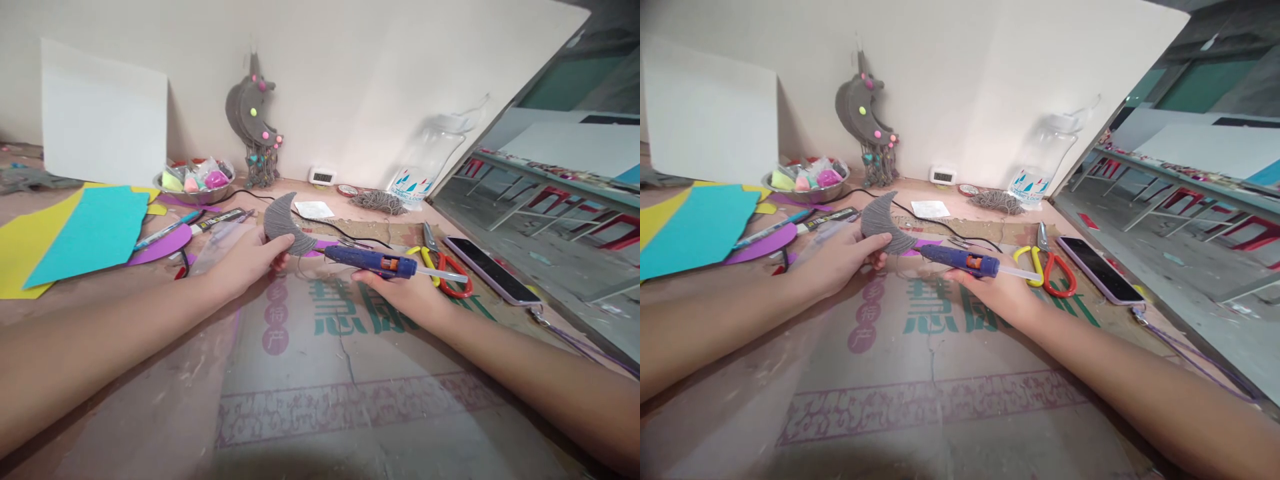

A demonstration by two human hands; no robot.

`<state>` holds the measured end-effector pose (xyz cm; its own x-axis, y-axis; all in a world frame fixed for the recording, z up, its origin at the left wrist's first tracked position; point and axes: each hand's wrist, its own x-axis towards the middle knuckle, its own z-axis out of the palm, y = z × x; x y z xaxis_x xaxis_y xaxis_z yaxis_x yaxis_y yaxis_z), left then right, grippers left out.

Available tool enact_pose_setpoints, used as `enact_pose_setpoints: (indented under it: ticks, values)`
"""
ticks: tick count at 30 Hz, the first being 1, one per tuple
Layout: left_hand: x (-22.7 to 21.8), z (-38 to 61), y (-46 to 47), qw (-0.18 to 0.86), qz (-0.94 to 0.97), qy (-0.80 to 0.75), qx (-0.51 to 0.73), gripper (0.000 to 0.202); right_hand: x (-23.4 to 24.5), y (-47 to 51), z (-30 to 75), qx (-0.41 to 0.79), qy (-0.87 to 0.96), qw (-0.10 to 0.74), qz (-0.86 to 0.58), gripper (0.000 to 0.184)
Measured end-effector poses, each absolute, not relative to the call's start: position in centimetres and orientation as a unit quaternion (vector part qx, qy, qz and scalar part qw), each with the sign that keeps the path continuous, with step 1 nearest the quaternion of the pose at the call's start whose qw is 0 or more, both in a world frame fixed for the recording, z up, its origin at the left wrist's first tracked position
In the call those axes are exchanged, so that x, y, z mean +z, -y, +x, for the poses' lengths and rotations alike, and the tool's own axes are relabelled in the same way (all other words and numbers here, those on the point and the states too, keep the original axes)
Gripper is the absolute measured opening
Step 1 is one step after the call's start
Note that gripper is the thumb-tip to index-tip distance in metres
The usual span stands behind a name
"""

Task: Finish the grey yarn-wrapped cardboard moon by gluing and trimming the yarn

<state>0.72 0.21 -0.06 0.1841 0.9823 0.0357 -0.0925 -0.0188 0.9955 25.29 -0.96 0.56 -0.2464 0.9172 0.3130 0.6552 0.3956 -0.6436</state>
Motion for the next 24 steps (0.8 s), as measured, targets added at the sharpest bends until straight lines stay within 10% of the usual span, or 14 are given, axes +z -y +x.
enact_pose_setpoints:
  ticks: [24]
  values:
    - [0.09,0.64,-0.37,0.515,0.575,-0.432,0.466,0.018,1.14,0.86,24.98,0.155,0.760,0.354,-0.522,0.025]
